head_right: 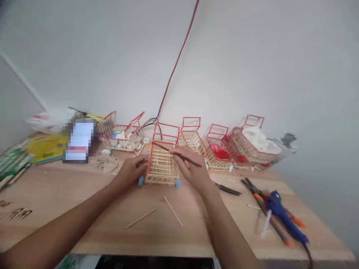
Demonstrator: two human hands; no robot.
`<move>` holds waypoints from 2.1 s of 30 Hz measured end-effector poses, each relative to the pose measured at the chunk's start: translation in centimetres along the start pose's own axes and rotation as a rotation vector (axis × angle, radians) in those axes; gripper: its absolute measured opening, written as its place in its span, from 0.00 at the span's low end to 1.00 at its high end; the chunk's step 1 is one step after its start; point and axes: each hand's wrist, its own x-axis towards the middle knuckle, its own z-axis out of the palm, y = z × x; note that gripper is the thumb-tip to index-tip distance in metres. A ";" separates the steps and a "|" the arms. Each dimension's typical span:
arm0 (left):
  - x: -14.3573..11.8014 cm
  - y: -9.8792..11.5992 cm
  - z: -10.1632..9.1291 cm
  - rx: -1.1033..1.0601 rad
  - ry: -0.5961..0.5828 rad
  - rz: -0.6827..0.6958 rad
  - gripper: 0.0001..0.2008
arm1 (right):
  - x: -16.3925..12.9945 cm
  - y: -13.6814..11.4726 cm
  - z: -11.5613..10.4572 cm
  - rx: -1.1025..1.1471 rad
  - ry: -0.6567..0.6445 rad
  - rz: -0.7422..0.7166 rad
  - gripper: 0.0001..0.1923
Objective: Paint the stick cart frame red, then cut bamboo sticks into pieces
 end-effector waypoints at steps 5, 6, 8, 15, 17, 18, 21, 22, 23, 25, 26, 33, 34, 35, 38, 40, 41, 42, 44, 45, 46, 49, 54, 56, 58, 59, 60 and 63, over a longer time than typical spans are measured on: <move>0.0 0.1 0.2 -0.026 0.001 -0.020 0.07 | 0.1 0.0 0.3 0.018 -0.025 0.033 0.11; 0.1 0.1 0.2 -0.026 0.003 -0.017 0.07 | 0.2 -0.1 0.2 0.013 -0.038 0.044 0.11; 0.1 0.1 0.2 -0.019 0.008 -0.004 0.07 | 0.3 -0.3 -0.1 -0.001 -0.063 0.060 0.10; 0.1 0.0 0.1 -0.017 0.018 0.026 0.07 | 2.4 -1.6 -1.3 -0.095 -0.103 0.069 0.10; 0.0 -0.1 0.2 -0.023 0.020 0.030 0.07 | 3.3 -1.8 -1.2 -0.122 -0.118 0.066 0.10; 0.0 -0.1 0.2 -0.027 0.020 0.031 0.07 | 3.7 -1.9 -1.2 -0.133 -0.130 0.061 0.10; 0.0 -0.5 0.4 -0.044 0.020 0.029 0.07 | 4.8 -1.9 -1.1 -0.159 -0.176 0.036 0.10; 0.0 -0.6 0.4 -0.053 0.020 0.031 0.07 | 5.1 -2.0 -1.1 -0.165 -0.193 0.030 0.11; 0.0 -0.6 0.4 -0.060 0.021 0.035 0.07 | 5.4 -2.0 -1.2 -0.172 -0.211 0.026 0.11; 0.0 -0.7 0.5 -0.073 0.022 0.044 0.07 | 6.0 -2.3 -1.5 -0.181 -0.245 0.037 0.11; 0.0 -0.7 0.5 -0.082 0.021 0.045 0.07 | 6.2 -2.5 -1.6 -0.185 -0.258 0.049 0.10; 0.0 -0.6 0.4 -0.118 0.025 0.045 0.06 | 6.8 -2.2 -1.5 -0.207 -0.248 0.080 0.11; 0.0 -0.6 0.4 -0.116 0.027 0.043 0.06 | 6.7 -2.1 -1.5 -0.212 -0.240 0.078 0.10; 0.0 -0.6 0.4 -0.114 0.029 0.043 0.06 | 6.7 -2.0 -1.4 -0.218 -0.232 0.078 0.10; 0.0 -0.7 0.5 -0.114 0.032 0.044 0.05 | 6.6 -1.9 -1.4 -0.219 -0.215 0.081 0.10; 0.1 -0.7 0.5 -0.116 0.030 0.041 0.06 | 6.6 -2.0 -1.4 -0.218 -0.216 0.081 0.11; 0.1 -0.7 0.5 -0.117 0.028 0.041 0.06 | 6.6 -2.1 -1.3 -0.220 -0.218 0.083 0.10; 0.1 -0.8 0.5 -0.119 0.023 0.042 0.06 | 6.7 -2.1 -1.3 -0.222 -0.220 0.086 0.10; 0.1 -0.8 0.5 -0.123 0.018 0.047 0.06 | 6.7 -2.2 -1.3 -0.218 -0.210 0.091 0.10; 0.1 -0.8 0.5 -0.122 0.018 0.048 0.06 | 6.7 -2.2 -1.3 -0.211 -0.198 0.092 0.10; 0.1 -0.8 0.5 -0.121 0.021 0.049 0.06 | 6.7 -2.1 -1.3 -0.202 -0.181 0.093 0.10; 0.1 -0.8 0.5 -0.111 0.034 0.052 0.06 | 6.6 -2.1 -1.4 -0.191 -0.140 0.095 0.10; 0.0 -0.8 0.5 -0.117 0.028 0.060 0.06 | 6.1 -1.6 -1.3 -0.166 -0.122 0.109 0.10; 0.1 -0.8 0.5 -0.116 0.026 0.058 0.06 | 5.9 -1.4 -1.1 -0.141 -0.102 0.107 0.11; 0.1 -0.8 0.5 -0.105 0.027 0.054 0.06 | 5.6 -1.3 -1.1 -0.115 -0.075 0.111 0.11; 0.1 -0.7 0.4 -0.098 0.029 0.052 0.06 | 5.5 -1.3 -1.1 -0.104 -0.064 0.119 0.11; 0.1 -0.7 0.4 -0.095 0.031 0.051 0.06 | 5.4 -1.3 -1.2 -0.096 -0.053 0.129 0.11; 0.1 -0.6 0.4 -0.096 0.035 0.054 0.07 | 5.1 -1.2 -1.4 -0.084 -0.031 0.146 0.10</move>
